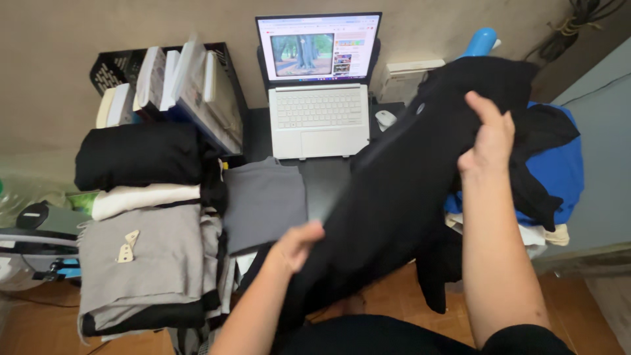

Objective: The person folds a white shirt, a pair of gray trousers, and a pair of black trousers on a desk. Each item is smoothed, folded in half, and then folded again into a compact rectangle before being placed on a growing stack.

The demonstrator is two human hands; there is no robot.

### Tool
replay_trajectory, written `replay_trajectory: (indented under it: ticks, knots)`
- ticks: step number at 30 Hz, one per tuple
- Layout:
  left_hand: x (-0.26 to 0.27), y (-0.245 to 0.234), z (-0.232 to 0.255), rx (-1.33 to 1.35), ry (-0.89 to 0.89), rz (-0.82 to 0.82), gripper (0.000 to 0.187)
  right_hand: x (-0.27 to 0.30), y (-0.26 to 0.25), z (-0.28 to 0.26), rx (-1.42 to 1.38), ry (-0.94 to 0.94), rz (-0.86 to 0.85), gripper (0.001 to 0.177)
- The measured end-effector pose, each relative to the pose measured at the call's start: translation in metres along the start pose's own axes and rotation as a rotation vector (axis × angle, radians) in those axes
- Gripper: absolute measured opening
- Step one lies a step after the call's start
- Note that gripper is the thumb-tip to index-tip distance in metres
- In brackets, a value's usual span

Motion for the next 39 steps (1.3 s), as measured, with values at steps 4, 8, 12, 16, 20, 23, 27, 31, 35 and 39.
replay_trajectory:
  ticks: [4,8,12,16,20,23,27,31,35,39]
  knots:
    - [0.000,-0.011,-0.060,-0.432,-0.382,-0.219,0.031,0.001,-0.010,0.010,0.021,0.014,-0.049,0.035]
    - [0.014,-0.004,-0.051,-0.531,-0.363,-0.209,0.029,-0.007,-0.016,0.007,0.020,0.011,-0.060,0.034]
    - [0.044,0.010,0.001,-0.050,-0.187,-0.195,0.045,-0.027,-0.029,-0.004,-0.105,0.076,-0.093,0.032]
    - [0.066,0.027,0.063,0.057,0.217,-0.420,0.073,-0.044,-0.058,-0.005,-0.234,0.149,-0.024,0.033]
    - [0.058,0.039,0.064,0.348,0.361,-0.821,0.100,-0.054,-0.087,0.007,-0.223,0.115,0.128,0.032]
    - [0.040,0.012,0.031,0.284,0.137,-0.675,0.086,-0.062,-0.105,0.004,-0.218,0.072,0.220,0.032]
    - [0.030,-0.036,-0.052,-0.167,-0.356,-0.292,0.061,-0.065,-0.123,0.000,-0.085,-0.093,0.161,0.029]
    - [0.027,-0.054,-0.076,-0.358,-0.452,-0.176,0.045,-0.063,-0.130,0.014,-0.017,-0.103,0.075,0.032]
    - [0.043,-0.052,-0.037,-0.233,-0.259,0.081,0.032,-0.070,-0.136,0.019,-0.159,0.024,0.033,0.032]
    - [0.051,-0.035,0.063,-0.146,0.074,-0.021,0.026,-0.074,-0.146,0.012,-0.248,0.085,-0.026,0.036]
Point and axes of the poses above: each hand's wrist, its own x-axis away from the middle knuckle, its own y-axis out of the palm, z = x × y, the point moved 2 cm from there along -x, towards the middle knuckle, and after that the axes turned 2 degrees about -y, right-handed, at the moved point
